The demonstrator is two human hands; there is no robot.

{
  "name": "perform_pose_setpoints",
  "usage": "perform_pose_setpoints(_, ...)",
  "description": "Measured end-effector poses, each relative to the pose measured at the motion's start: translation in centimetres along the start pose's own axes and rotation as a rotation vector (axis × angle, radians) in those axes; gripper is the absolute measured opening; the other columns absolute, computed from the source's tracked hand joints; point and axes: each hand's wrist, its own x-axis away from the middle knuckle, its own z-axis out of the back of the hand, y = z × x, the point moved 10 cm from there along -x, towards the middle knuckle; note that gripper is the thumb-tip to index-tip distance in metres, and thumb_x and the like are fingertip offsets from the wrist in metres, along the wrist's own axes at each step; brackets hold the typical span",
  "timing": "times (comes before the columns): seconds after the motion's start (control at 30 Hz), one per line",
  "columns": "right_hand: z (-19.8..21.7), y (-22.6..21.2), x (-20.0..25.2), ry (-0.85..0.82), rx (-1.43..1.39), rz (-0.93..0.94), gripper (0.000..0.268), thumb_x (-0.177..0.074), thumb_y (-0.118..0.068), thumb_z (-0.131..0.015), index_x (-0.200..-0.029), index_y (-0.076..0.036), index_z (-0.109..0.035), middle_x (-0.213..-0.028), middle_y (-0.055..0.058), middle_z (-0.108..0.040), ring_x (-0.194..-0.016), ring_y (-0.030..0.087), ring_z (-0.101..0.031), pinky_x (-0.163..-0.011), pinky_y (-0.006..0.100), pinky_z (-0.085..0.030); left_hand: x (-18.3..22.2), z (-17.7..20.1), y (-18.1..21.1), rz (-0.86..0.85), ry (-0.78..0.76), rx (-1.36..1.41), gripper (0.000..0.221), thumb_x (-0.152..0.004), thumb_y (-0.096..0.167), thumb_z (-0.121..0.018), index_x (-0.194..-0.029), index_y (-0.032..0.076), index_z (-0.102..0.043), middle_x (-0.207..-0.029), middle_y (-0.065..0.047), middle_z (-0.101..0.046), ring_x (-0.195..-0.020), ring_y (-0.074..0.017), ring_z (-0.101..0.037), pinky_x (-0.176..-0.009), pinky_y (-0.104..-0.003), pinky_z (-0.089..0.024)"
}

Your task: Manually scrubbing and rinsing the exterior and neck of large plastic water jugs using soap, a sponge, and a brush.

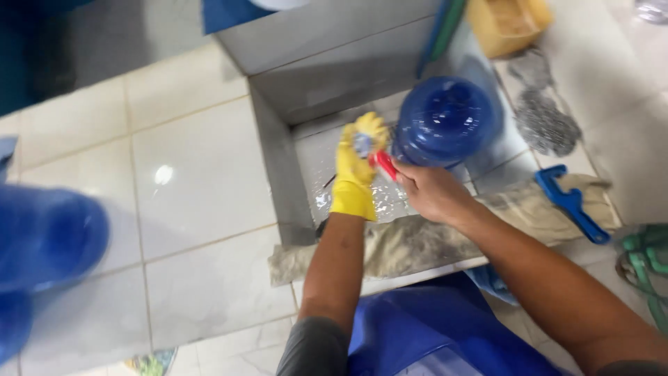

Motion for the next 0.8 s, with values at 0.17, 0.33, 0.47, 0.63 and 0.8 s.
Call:
perform_pose_setpoints(0.17,12.2,12.0,4.5,0.141,0.190,-0.296,0.050,-0.110,-0.041,-0.043,-0.121,0.001,-0.067,-0.101,0.034,-0.074,-0.103,0.047,-0.072,-0.096,0.058,-0.054,1.7,-0.1,3.8,-0.021,0.146,-0.223,0.055,-0.093,0.057,-0.060,-0.115,0.008,-0.072,-0.113,-0.014,-0.076,-0.084,-0.0273,-0.069,-0.070,-0.035,-0.056)
perform_pose_setpoints(0.33,23.5,30.1,5.7,0.521,0.694,-0.400,0.040,-0.118,-0.030,-0.052,-0.116,0.006,-0.068,-0.105,0.028,-0.070,-0.085,0.049,-0.070,-0.061,0.060,-0.054,7.1,-3.3,2.9,-0.143,0.520,-0.147,0.052,-0.094,0.022,-0.040,-0.139,0.000,-0.054,-0.135,-0.013,-0.061,-0.069,-0.0168,-0.055,-0.051,-0.021,-0.036)
perform_pose_setpoints(0.47,25.8,35.5,5.4,0.546,0.854,-0.435,0.040,-0.121,-0.036,-0.060,-0.118,0.003,-0.069,-0.105,0.022,-0.072,-0.084,0.041,-0.073,-0.060,0.050,-0.059,4.3,-0.6,4.0,-0.205,0.403,-0.027,0.064,-0.098,0.020,-0.040,-0.159,0.005,-0.033,-0.162,-0.017,-0.041,-0.120,-0.0348,-0.062,-0.095,-0.042,-0.057)
perform_pose_setpoints(0.63,27.2,24.1,4.8,0.758,0.630,-0.060,0.065,-0.112,-0.021,-0.092,-0.142,0.023,-0.054,-0.126,0.044,-0.063,-0.110,0.060,-0.060,-0.100,0.055,-0.045,4.4,-0.2,5.3,-0.178,0.410,-0.061,0.047,-0.099,0.049,-0.054,-0.125,0.010,-0.064,-0.109,-0.010,-0.074,-0.055,-0.0130,-0.058,-0.039,-0.019,-0.035)
perform_pose_setpoints(0.8,22.8,9.1,-6.6,0.627,0.515,0.512,0.058,-0.104,-0.019,-0.082,-0.149,0.011,-0.060,-0.127,0.031,-0.067,-0.111,0.049,-0.058,-0.091,0.058,-0.047,5.0,-7.0,5.8,-0.337,0.220,-0.020,0.049,-0.089,0.032,-0.061,-0.129,0.005,-0.059,-0.114,-0.012,-0.066,-0.065,-0.0212,-0.054,-0.051,-0.026,-0.039)
